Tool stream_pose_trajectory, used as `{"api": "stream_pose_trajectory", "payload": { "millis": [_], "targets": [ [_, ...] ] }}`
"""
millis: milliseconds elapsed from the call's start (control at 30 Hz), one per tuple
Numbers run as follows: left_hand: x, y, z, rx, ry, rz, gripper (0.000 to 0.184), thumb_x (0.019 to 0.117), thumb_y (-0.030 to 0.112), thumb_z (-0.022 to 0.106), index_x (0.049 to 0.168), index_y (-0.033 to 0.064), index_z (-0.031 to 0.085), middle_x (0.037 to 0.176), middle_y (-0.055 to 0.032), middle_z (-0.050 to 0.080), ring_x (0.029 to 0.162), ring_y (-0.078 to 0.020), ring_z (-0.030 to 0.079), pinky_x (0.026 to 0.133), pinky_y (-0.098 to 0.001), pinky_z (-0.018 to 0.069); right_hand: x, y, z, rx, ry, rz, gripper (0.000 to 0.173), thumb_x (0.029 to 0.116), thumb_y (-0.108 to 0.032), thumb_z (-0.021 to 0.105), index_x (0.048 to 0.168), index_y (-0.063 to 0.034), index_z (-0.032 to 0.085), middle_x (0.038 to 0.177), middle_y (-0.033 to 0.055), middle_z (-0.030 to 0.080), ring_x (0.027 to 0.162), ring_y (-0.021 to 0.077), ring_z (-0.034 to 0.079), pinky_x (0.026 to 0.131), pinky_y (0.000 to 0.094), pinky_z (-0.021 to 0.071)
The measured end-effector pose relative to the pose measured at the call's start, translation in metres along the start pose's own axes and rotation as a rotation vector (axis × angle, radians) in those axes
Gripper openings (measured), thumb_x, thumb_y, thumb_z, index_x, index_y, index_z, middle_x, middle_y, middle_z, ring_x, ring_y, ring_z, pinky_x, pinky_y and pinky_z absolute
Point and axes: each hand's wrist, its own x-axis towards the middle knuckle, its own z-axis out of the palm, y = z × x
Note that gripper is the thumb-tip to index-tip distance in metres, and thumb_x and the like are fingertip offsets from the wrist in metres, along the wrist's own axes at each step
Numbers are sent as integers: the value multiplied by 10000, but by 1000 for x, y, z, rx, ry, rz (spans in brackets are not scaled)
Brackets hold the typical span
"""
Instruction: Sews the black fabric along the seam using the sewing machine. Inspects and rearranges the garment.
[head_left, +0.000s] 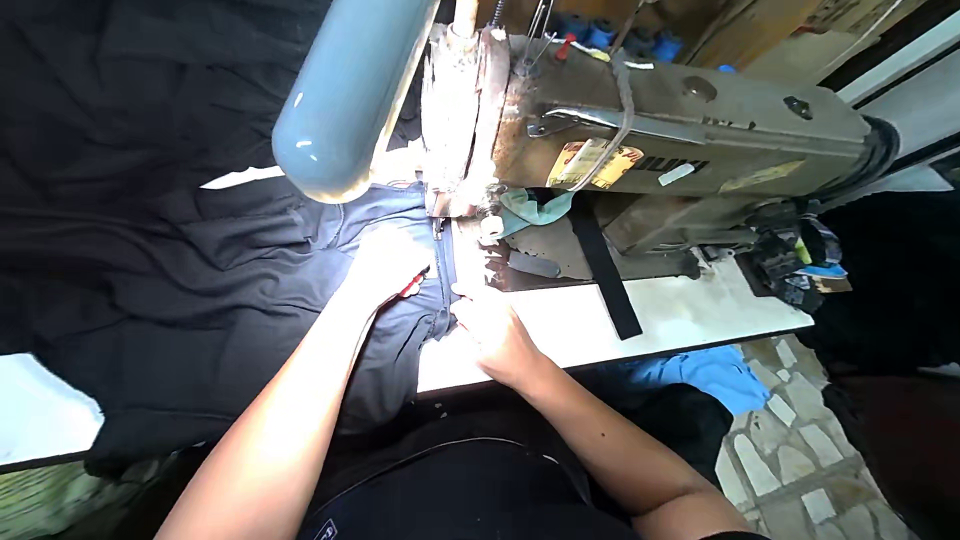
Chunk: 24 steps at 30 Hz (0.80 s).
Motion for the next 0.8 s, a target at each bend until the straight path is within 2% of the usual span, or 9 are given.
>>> {"api": "stream_pose_trajectory", "payload": {
  "millis": [100, 167, 300, 433, 667, 700, 733, 767, 800],
  "targets": [
    [1, 4, -2, -23, -94, -70, 212, 1026, 117, 604, 863, -18, 611, 614, -43, 594, 461, -78, 564, 469, -208, 487, -1, 0, 0, -8, 15, -10, 145, 911, -21, 607, 931, 2, 749, 1159, 207, 715, 1080, 355, 706, 911, 508, 574],
    [1, 4, 1, 9, -64, -64, 233, 1031, 136, 602, 871, -32, 624, 641, -63, 608, 497, -104, 583, 515, -243, 510, -2, 0, 1, -26, 6, -16, 145, 910, -25, 610, 942, -6, 751, 1161, 201, 716, 1097, 355, 699, 921, 509, 570],
    [1, 8, 4, 92, -64, -51, 282, 1045, 161, 580, 838, -25, 624, 642, -64, 610, 515, -112, 596, 538, -256, 521, -1, 0, 1, -74, -8, -40, 122, 894, -17, 627, 913, -25, 747, 1172, 198, 715, 1093, 358, 698, 905, 502, 573],
    [-3, 11, 7, 113, -29, -85, 311, 1070, 207, 549, 933, -54, 646, 720, -109, 647, 587, -154, 637, 614, -314, 559, -1, -1, 1, -93, -16, -46, 128, 894, -12, 622, 918, -32, 746, 1183, 189, 716, 1117, 347, 690, 917, 494, 565],
    [-7, 13, 10, 119, -7, -95, 293, 1066, 208, 556, 965, -48, 656, 748, -115, 676, 602, -163, 655, 619, -320, 564, 1, -2, 0, -112, -36, -64, 122, 903, -11, 620, 899, -40, 738, 1171, 179, 725, 1120, 348, 693, 917, 497, 565],
    [-7, 13, 11, 152, 7, -77, 271, 1061, 201, 564, 984, -42, 656, 775, -130, 683, 629, -188, 669, 636, -348, 572, 2, -2, -1, -107, -48, -65, 130, 901, -6, 616, 900, -42, 740, 1172, 181, 726, 1128, 353, 691, 919, 504, 563],
    [-8, 13, 12, 218, 24, -44, 249, 1054, 197, 574, 1021, -36, 655, 833, -161, 693, 700, -246, 694, 686, -416, 582, 3, -3, -3, -97, -61, -70, 138, 897, -1, 615, 903, -40, 747, 1171, 189, 727, 1145, 366, 685, 932, 521, 557],
    [-9, 13, 13, 310, 46, 2, 250, 1045, 197, 588, 1070, -42, 655, 914, -209, 697, 817, -331, 710, 760, -510, 576, 4, -3, -6, -99, -70, -84, 137, 889, 1, 619, 899, -41, 749, 1163, 195, 732, 1169, 378, 679, 950, 534, 551],
    [-11, 14, 14, 406, 75, 51, 279, 1038, 205, 594, 1127, -56, 640, 999, -260, 681, 956, -418, 687, 834, -596, 530, 5, -4, -8, -109, -87, -106, 125, 888, 1, 625, 893, -43, 741, 1155, 199, 735, 1193, 387, 668, 968, 540, 541]
  ]
}}
